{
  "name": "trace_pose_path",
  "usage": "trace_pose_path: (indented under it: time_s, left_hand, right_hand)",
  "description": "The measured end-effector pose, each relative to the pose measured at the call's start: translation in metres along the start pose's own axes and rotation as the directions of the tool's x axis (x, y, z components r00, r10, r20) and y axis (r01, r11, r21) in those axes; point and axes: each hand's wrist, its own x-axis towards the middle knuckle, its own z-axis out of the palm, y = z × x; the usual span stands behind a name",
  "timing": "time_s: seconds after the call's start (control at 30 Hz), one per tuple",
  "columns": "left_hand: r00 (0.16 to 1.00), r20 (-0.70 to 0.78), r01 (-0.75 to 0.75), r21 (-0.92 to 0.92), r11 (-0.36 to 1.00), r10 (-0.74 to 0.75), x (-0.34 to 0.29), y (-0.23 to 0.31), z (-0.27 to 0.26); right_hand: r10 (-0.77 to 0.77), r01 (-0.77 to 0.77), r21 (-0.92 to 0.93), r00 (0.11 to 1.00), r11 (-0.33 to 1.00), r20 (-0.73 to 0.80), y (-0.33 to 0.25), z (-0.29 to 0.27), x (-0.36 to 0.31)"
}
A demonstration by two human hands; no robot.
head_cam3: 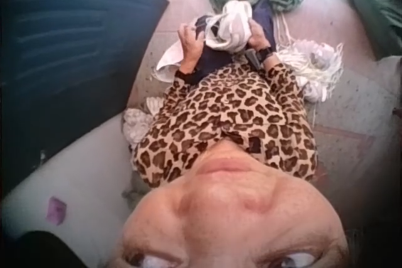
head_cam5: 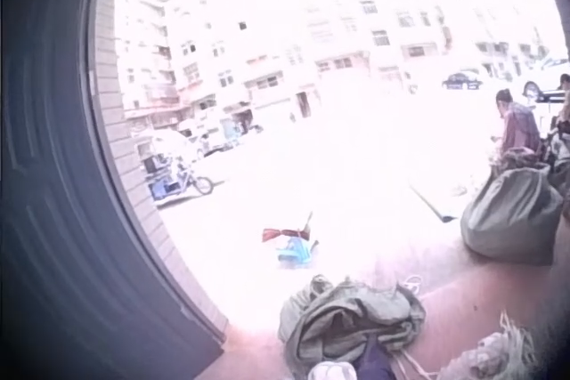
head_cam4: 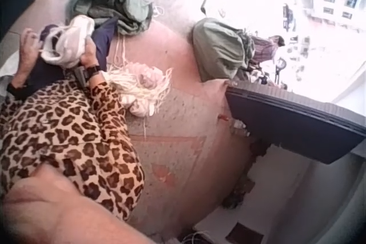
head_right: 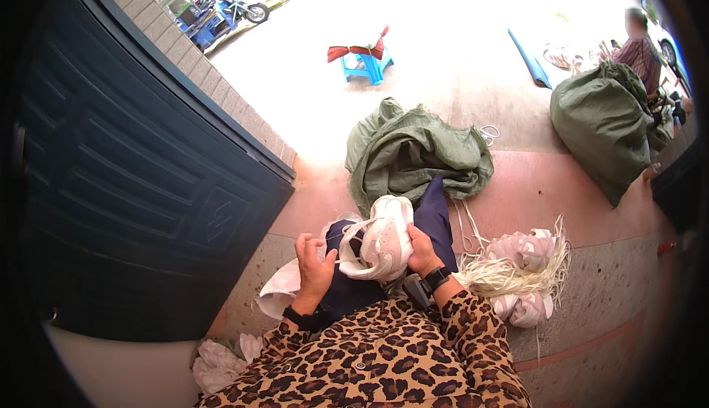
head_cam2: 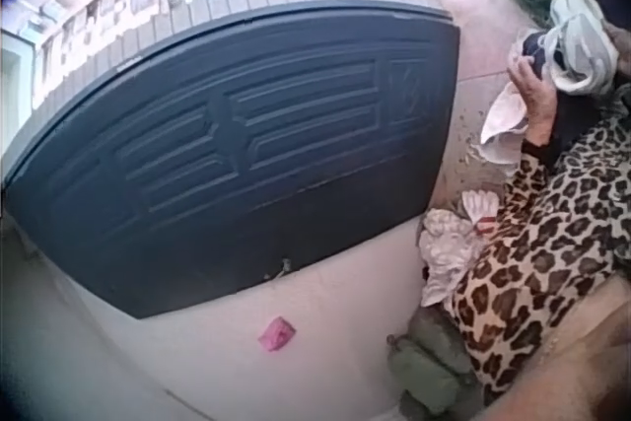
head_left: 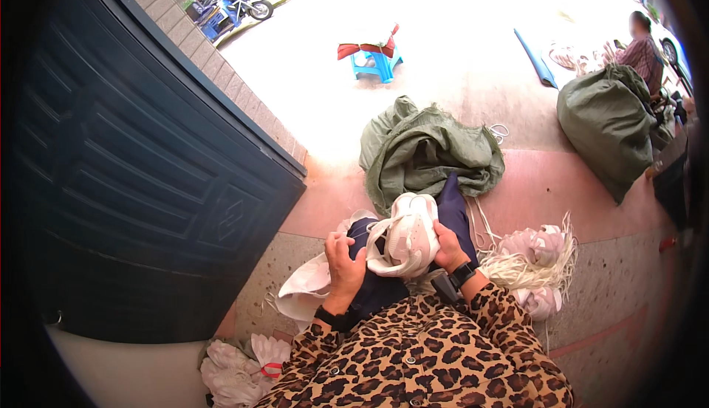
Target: The recorder is lacing or preparing white sneakers as part of a shoe manufacturing process.
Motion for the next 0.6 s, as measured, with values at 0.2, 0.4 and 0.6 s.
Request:
trace_pose_path:
  time_s: [0.2,0.4,0.6]
  left_hand:
    - [0.991,-0.059,0.120,-0.004,0.993,-0.120,0.000,0.002,-0.006]
    - [0.880,0.366,-0.289,-0.095,0.952,0.304,-0.025,0.019,-0.003]
    - [0.696,0.637,-0.345,-0.109,0.932,0.332,-0.016,0.007,0.002]
  right_hand:
    - [-0.142,0.149,-0.077,0.986,0.986,0.092,-0.010,0.009,0.004]
    - [-0.031,0.031,0.008,0.999,0.999,-0.031,-0.017,-0.010,0.009]
    - [-0.085,0.080,-0.070,0.993,0.994,-0.081,-0.015,0.000,0.003]
